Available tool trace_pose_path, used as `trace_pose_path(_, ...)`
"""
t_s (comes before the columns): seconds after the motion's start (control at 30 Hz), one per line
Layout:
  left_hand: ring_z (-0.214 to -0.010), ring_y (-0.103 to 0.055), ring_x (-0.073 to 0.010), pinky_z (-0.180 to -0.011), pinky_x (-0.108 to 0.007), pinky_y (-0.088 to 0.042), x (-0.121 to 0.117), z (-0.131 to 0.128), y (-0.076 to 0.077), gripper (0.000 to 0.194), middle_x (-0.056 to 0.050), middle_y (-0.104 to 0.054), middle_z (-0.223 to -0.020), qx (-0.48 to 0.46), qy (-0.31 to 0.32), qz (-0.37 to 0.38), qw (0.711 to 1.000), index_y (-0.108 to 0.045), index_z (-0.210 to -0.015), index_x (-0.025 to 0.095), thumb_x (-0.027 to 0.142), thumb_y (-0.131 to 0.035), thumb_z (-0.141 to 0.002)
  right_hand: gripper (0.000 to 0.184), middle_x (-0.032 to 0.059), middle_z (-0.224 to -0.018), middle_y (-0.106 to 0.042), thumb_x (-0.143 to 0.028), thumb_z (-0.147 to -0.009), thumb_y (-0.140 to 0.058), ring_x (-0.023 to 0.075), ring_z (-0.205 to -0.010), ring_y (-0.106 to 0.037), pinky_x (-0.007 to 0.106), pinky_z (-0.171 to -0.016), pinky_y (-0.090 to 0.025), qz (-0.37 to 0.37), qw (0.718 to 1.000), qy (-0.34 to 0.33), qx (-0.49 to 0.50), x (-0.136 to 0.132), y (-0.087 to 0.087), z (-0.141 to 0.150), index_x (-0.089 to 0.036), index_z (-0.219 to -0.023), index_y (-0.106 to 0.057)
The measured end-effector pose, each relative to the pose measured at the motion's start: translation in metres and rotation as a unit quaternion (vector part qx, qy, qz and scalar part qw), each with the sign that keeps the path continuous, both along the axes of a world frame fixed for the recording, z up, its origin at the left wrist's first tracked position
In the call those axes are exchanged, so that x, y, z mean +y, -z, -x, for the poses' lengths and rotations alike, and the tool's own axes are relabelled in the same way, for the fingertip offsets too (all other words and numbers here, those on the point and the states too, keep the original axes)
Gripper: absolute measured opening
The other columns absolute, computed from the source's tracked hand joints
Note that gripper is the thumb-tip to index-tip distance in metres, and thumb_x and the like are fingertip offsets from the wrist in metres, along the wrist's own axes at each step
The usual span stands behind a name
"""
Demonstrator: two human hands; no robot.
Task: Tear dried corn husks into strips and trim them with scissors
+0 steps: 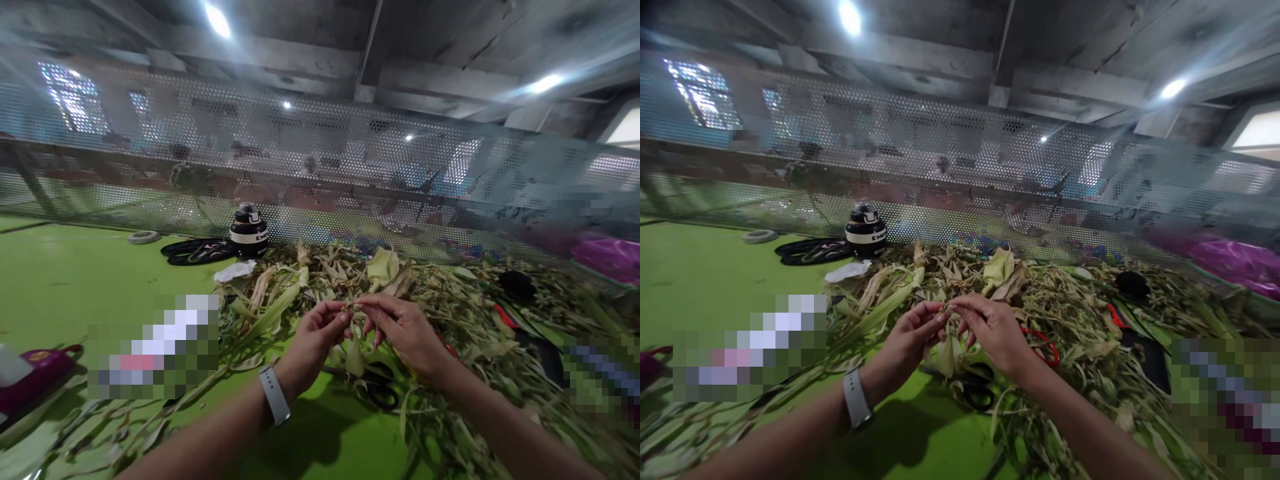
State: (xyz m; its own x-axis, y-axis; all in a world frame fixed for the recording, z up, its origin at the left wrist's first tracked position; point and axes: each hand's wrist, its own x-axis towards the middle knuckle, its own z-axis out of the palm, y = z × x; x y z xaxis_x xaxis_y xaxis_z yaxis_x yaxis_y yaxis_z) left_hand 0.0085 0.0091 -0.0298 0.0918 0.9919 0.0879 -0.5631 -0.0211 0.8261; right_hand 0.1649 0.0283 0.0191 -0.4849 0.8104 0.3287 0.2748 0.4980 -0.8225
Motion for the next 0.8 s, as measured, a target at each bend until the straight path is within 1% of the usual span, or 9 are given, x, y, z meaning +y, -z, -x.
trace_pose_path(0.1, -0.056, -0.052, -0.0055, -0.057, -0.017, -0.04, -0.0025, -0.0017, -0.0029, 0.027, 0.004, -0.057, -0.065, -0.009, -0.004, 0.003, 1.0, -0.057, -0.086, 0.016, 0.025, -0.072, -0.065, 0.024, -0.0019, -0.064, -0.056, -0.038, -0.087, -0.043, 0.0083, -0.043, -0.051, 0.019, -0.043, -0.043, -0.005, 0.999, 0.022, -0.026, 0.0002, 0.0019, 0.0023, -0.021, -0.097, -0.058)
trace_pose_path(0.2, -0.056, -0.052, -0.006, -0.057, -0.018, -0.039, -0.0042, -0.0028, -0.0053, 0.029, 0.005, -0.057, -0.064, -0.012, -0.009, 0.006, 1.0, -0.055, -0.087, 0.017, 0.025, -0.072, -0.065, 0.023, -0.003, -0.061, -0.056, -0.037, -0.089, -0.041, 0.0083, -0.041, -0.048, 0.02, -0.044, -0.041, -0.049, 0.995, 0.051, -0.069, -0.0017, 0.0009, 0.0037, -0.02, -0.099, -0.053)
trace_pose_path(0.27, -0.056, -0.052, -0.0058, -0.057, -0.017, -0.039, -0.0047, -0.0031, -0.0059, 0.028, 0.005, -0.057, -0.064, -0.008, -0.009, 0.004, 1.0, -0.054, -0.087, 0.017, 0.024, -0.071, -0.067, 0.022, -0.0035, -0.059, -0.057, -0.035, -0.089, -0.041, 0.0091, -0.042, -0.048, 0.021, -0.048, -0.04, -0.083, 0.989, 0.075, -0.093, -0.0024, 0.0009, 0.0042, -0.019, -0.102, -0.049)
trace_pose_path(0.33, -0.056, -0.052, -0.0057, -0.056, -0.017, -0.039, -0.0048, -0.0031, -0.0058, 0.026, 0.005, -0.056, -0.064, -0.003, -0.009, 0.0, 1.0, -0.054, -0.085, 0.016, 0.024, -0.07, -0.068, 0.019, -0.0035, -0.057, -0.056, -0.033, -0.09, -0.04, 0.0102, -0.045, -0.049, 0.022, -0.05, -0.039, -0.102, 0.985, 0.089, -0.103, -0.0026, 0.0017, 0.0047, -0.018, -0.1, -0.047)
trace_pose_path(0.47, -0.057, -0.054, -0.006, -0.055, -0.017, -0.038, -0.005, -0.003, -0.0054, 0.024, 0.005, -0.058, -0.063, 0.004, -0.014, -0.001, 1.0, -0.053, -0.084, 0.016, 0.023, -0.07, -0.068, 0.017, -0.0035, -0.056, -0.054, -0.031, -0.09, -0.041, 0.0094, -0.047, -0.049, 0.02, -0.049, -0.036, -0.134, 0.982, 0.09, -0.094, -0.0027, 0.0035, 0.0044, -0.018, -0.089, -0.052)
trace_pose_path(0.6, -0.059, -0.055, -0.0068, -0.058, -0.018, -0.039, -0.0058, -0.0037, -0.0068, 0.024, 0.004, -0.059, -0.063, -0.002, -0.026, 0.009, 1.0, -0.054, -0.079, 0.015, 0.022, -0.072, -0.065, 0.018, -0.0031, -0.058, -0.056, -0.029, -0.09, -0.042, 0.0084, -0.048, -0.05, 0.018, -0.051, -0.037, -0.156, 0.98, 0.081, -0.094, -0.003, 0.0046, 0.0033, -0.018, -0.087, -0.056)
trace_pose_path(0.7, -0.058, -0.055, -0.0074, -0.058, -0.019, -0.04, -0.006, -0.0042, -0.0071, 0.025, 0.003, -0.06, -0.063, 0.0, -0.035, 0.015, 0.999, -0.054, -0.077, 0.015, 0.024, -0.073, -0.064, 0.017, -0.0024, -0.059, -0.057, -0.028, -0.09, -0.042, 0.0094, -0.051, -0.053, 0.018, -0.054, -0.038, -0.196, 0.968, 0.087, -0.128, -0.0024, 0.0059, 0.0032, -0.018, -0.085, -0.055)
trace_pose_path(0.8, -0.06, -0.055, -0.0081, -0.058, -0.019, -0.04, -0.0063, -0.0043, -0.0062, 0.024, 0.003, -0.061, -0.065, 0.007, -0.04, 0.006, 0.999, -0.054, -0.078, 0.015, 0.025, -0.072, -0.065, 0.019, -0.0013, -0.059, -0.058, -0.029, -0.09, -0.04, 0.0099, -0.05, -0.053, 0.019, -0.052, -0.036, -0.247, 0.947, 0.1, -0.181, -0.0021, 0.0074, 0.0039, -0.017, -0.085, -0.055)
